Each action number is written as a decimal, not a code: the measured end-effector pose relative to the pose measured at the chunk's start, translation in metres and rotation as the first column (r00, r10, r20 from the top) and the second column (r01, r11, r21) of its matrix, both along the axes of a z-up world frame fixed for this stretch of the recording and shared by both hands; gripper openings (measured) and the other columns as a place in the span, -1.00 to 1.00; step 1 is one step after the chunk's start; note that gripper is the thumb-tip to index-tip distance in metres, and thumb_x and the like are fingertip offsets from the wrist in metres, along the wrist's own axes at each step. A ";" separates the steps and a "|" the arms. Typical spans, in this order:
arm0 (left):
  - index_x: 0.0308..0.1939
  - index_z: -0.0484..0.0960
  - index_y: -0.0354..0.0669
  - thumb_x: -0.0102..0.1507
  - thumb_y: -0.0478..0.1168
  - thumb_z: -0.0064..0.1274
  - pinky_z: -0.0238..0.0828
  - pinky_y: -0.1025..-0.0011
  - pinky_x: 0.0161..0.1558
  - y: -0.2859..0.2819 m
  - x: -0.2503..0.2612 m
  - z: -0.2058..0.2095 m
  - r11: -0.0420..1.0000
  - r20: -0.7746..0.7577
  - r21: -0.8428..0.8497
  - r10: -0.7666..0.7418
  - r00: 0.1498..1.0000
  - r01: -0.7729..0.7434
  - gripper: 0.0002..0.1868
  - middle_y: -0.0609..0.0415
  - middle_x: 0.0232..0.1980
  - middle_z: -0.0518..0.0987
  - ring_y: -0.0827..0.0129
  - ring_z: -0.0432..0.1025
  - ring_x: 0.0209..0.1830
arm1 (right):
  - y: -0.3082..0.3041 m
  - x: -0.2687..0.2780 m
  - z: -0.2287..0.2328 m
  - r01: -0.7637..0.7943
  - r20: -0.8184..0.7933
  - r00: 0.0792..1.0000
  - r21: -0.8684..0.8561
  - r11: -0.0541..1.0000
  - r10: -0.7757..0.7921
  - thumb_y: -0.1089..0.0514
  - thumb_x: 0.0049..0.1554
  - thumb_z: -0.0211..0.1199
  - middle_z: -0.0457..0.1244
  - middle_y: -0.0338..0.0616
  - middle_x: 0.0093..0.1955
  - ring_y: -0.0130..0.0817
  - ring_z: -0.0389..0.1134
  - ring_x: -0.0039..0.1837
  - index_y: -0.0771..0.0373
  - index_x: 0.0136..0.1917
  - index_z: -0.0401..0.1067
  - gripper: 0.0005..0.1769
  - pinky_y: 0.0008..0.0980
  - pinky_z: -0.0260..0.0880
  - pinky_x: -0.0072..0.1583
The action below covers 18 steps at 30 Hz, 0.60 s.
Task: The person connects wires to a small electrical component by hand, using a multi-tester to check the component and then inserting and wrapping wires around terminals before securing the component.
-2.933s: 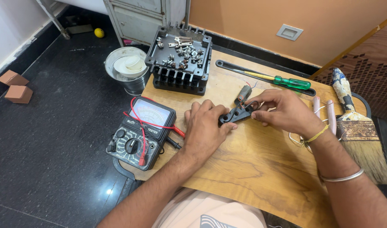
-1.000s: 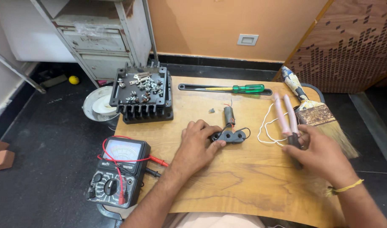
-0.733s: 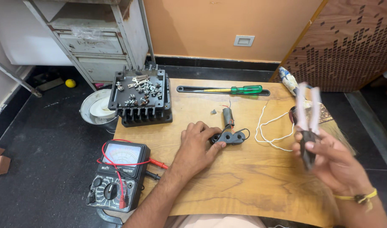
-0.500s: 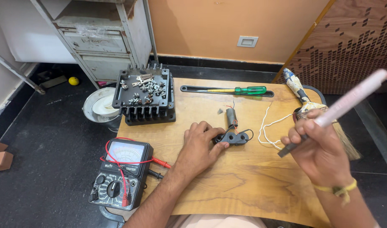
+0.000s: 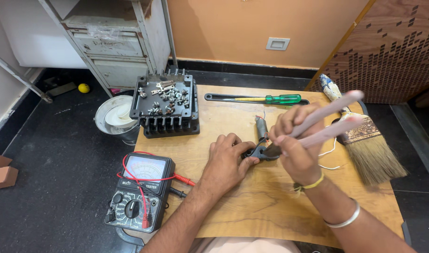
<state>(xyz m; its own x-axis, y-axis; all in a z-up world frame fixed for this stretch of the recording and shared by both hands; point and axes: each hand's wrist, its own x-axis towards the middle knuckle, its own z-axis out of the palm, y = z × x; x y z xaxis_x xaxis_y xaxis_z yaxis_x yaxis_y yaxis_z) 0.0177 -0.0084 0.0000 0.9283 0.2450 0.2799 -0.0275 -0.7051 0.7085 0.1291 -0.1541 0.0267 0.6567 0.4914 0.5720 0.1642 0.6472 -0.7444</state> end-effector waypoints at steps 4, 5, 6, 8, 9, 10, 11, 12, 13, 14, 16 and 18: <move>-0.02 0.73 -0.01 0.16 -0.03 0.29 0.22 0.16 0.10 0.000 0.000 0.000 1.000 0.012 0.010 0.000 1.000 0.000 -0.65 0.07 -0.07 0.53 0.16 0.34 0.03 | -0.001 0.006 -0.006 -0.037 -0.057 0.998 -0.084 0.996 0.032 0.45 0.03 0.09 0.02 -0.16 -0.07 -0.44 0.06 -0.13 0.13 0.10 0.02 -0.54 -0.38 0.18 -0.09; -0.02 0.74 0.00 0.16 -0.03 0.29 0.22 0.16 0.08 0.001 -0.001 0.000 1.000 0.009 0.007 0.004 1.000 -0.004 -0.66 0.06 -0.08 0.53 0.15 0.34 0.02 | -0.002 0.008 -0.005 -0.043 -0.041 0.998 -0.074 0.996 0.040 0.45 0.04 0.10 0.01 -0.16 -0.08 -0.44 0.06 -0.15 0.13 0.09 0.02 -0.54 -0.38 0.18 -0.11; -0.02 0.74 0.01 0.16 -0.04 0.29 0.22 0.16 0.07 0.000 0.001 0.000 1.000 0.005 0.000 0.000 1.000 0.000 -0.67 0.06 -0.08 0.53 0.14 0.34 0.02 | -0.003 0.009 -0.006 -0.039 -0.039 0.999 -0.077 0.996 0.036 0.45 0.04 0.10 0.01 -0.16 -0.08 -0.44 0.06 -0.15 0.13 0.09 0.02 -0.54 -0.38 0.18 -0.11; -0.03 0.74 0.00 0.15 -0.04 0.30 0.22 0.15 0.08 -0.001 0.002 -0.002 1.000 0.014 0.000 0.000 1.000 0.000 -0.66 0.06 -0.08 0.53 0.14 0.35 0.01 | -0.002 0.006 -0.008 -0.076 -0.082 0.994 -0.080 0.994 0.069 0.45 0.02 0.10 0.01 -0.16 -0.09 -0.43 0.06 -0.15 0.14 0.09 0.02 -0.54 -0.42 0.15 -0.14; -0.03 0.74 0.00 0.14 -0.04 0.30 0.23 0.15 0.08 -0.001 0.001 -0.003 1.000 0.020 0.004 0.004 1.000 -0.004 -0.66 0.06 -0.09 0.54 0.14 0.35 0.01 | -0.001 0.004 -0.009 -0.077 -0.083 0.994 -0.080 0.994 0.070 0.45 0.02 0.10 0.01 -0.16 -0.09 -0.43 0.06 -0.15 0.14 0.09 0.02 -0.54 -0.42 0.15 -0.14; -0.03 0.74 0.00 0.14 -0.04 0.30 0.23 0.15 0.08 -0.001 0.001 -0.003 1.000 0.021 0.005 0.006 1.000 -0.006 -0.66 0.06 -0.09 0.54 0.14 0.35 0.01 | 0.000 0.002 -0.009 -0.080 -0.084 0.994 -0.131 0.988 0.070 0.44 0.01 0.09 0.02 -0.16 -0.09 -0.42 0.08 -0.15 0.14 0.08 0.02 -0.55 -0.39 0.18 -0.11; -0.03 0.73 -0.01 0.14 -0.04 0.31 0.23 0.15 0.07 -0.002 0.001 -0.003 1.000 0.030 0.008 0.006 1.000 -0.007 -0.65 0.05 -0.08 0.54 0.14 0.35 0.01 | 0.000 0.000 -0.009 -0.083 -0.086 0.994 -0.183 0.980 0.068 0.44 0.00 0.09 0.03 -0.16 -0.10 -0.40 0.10 -0.15 0.13 0.07 0.02 -0.55 -0.36 0.22 -0.09; -0.02 0.73 -0.03 0.14 -0.03 0.31 0.23 0.15 0.07 -0.002 0.002 -0.003 1.000 0.042 0.010 0.008 0.999 -0.008 -0.63 0.05 -0.08 0.53 0.13 0.35 0.01 | 0.001 0.001 -0.007 -0.085 -0.083 0.994 -0.182 0.980 0.071 0.44 0.00 0.09 0.03 -0.16 -0.10 -0.40 0.10 -0.15 0.13 0.07 0.02 -0.55 -0.36 0.22 -0.09; -0.02 0.73 -0.03 0.14 -0.03 0.31 0.23 0.15 0.07 -0.001 0.002 -0.003 1.000 0.045 0.012 0.010 0.999 -0.010 -0.63 0.05 -0.08 0.53 0.13 0.35 0.01 | 0.003 0.002 -0.005 -0.084 -0.095 0.993 -0.128 0.988 0.072 0.44 0.01 0.09 0.03 -0.16 -0.09 -0.41 0.08 -0.13 0.14 0.08 0.03 -0.56 -0.36 0.21 -0.08; -0.03 0.73 -0.02 0.15 -0.03 0.31 0.23 0.15 0.07 -0.001 0.002 -0.002 1.000 0.032 0.008 0.008 0.999 -0.008 -0.65 0.05 -0.09 0.53 0.14 0.35 0.01 | 0.005 0.003 -0.002 -0.084 -0.110 0.991 -0.075 0.994 0.076 0.44 0.03 0.09 0.03 -0.17 -0.08 -0.42 0.07 -0.10 0.15 0.09 0.04 -0.56 -0.36 0.20 -0.07; -0.03 0.74 0.00 0.15 -0.03 0.31 0.22 0.15 0.07 0.000 0.000 -0.001 1.000 0.017 0.004 0.008 1.000 -0.008 -0.66 0.04 -0.10 0.53 0.14 0.35 0.01 | 0.003 0.007 0.006 -0.081 -0.052 0.996 -0.044 0.996 0.078 0.45 0.05 0.10 0.03 -0.18 -0.08 -0.43 0.07 -0.11 0.13 0.10 0.03 -0.56 -0.36 0.20 -0.06; -0.03 0.75 -0.01 0.15 -0.03 0.30 0.22 0.15 0.08 0.000 0.001 0.000 1.000 0.021 -0.005 -0.002 1.000 0.002 -0.66 0.06 -0.10 0.54 0.15 0.35 0.01 | 0.006 0.011 0.010 -0.071 0.003 0.998 -0.011 0.997 0.071 0.45 0.08 0.11 0.03 -0.19 -0.08 -0.43 0.08 -0.13 0.12 0.10 0.03 -0.56 -0.36 0.21 -0.06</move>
